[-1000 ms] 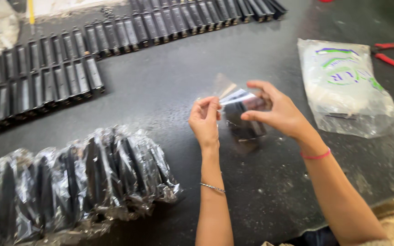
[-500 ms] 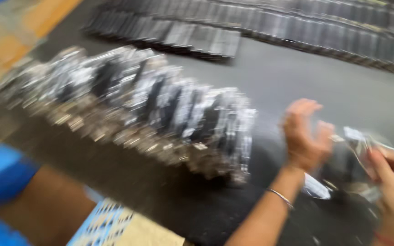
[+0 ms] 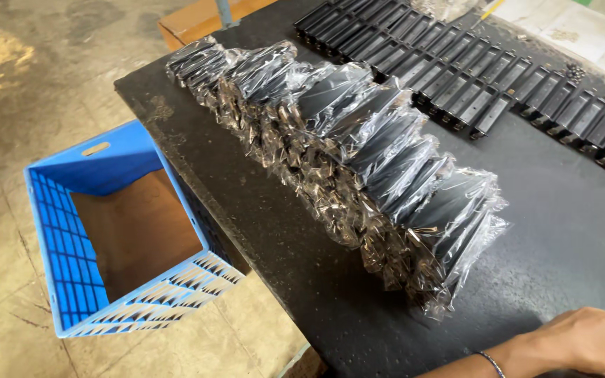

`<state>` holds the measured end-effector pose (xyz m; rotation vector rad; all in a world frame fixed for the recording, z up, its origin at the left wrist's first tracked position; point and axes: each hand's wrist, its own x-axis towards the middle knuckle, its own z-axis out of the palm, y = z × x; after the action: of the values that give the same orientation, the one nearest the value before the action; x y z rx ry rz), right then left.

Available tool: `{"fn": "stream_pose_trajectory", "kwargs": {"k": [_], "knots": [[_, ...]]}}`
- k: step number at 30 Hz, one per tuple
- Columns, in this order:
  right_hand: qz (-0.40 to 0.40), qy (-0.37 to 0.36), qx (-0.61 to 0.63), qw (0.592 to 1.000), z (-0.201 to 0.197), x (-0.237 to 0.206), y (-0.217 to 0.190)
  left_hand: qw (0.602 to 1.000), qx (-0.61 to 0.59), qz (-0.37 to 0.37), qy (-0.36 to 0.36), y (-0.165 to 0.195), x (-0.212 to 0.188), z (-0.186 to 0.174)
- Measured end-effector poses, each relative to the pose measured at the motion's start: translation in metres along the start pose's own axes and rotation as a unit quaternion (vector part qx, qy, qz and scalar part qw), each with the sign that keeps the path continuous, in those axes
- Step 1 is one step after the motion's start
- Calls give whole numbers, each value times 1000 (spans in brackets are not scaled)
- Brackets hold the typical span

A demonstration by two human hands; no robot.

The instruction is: The person sits on the floor and repeatedly picks up small black rectangular components, places them into clear plastic bags, and seals the bags. The packaged items are stacked in a neat pile on the table.

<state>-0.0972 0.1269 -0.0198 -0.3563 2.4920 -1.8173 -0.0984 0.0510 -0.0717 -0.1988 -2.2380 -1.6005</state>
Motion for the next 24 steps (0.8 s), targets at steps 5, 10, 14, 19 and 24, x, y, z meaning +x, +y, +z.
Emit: {"fn": "stream_pose_trajectory", "kwargs": {"k": [5,10,14,19,24], "knots": [[-8,-7,-1,1000,16,9,1,995,-6,92,32,-5,4,-13],[-16,11,0,1000,-38,-26,22,990,-140,8,-27,-3,-1,-16],[-35,27,4,999,-67,-35,21,991,-130,-3,-4,14,-7,-30],[-9,138,-75,988,-77,-54,0,955,-269,-121,14,37,-8,-35],[-6,152,24,988,-68,-52,-9,975,-191,-92,69,53,-10,-29]]}}
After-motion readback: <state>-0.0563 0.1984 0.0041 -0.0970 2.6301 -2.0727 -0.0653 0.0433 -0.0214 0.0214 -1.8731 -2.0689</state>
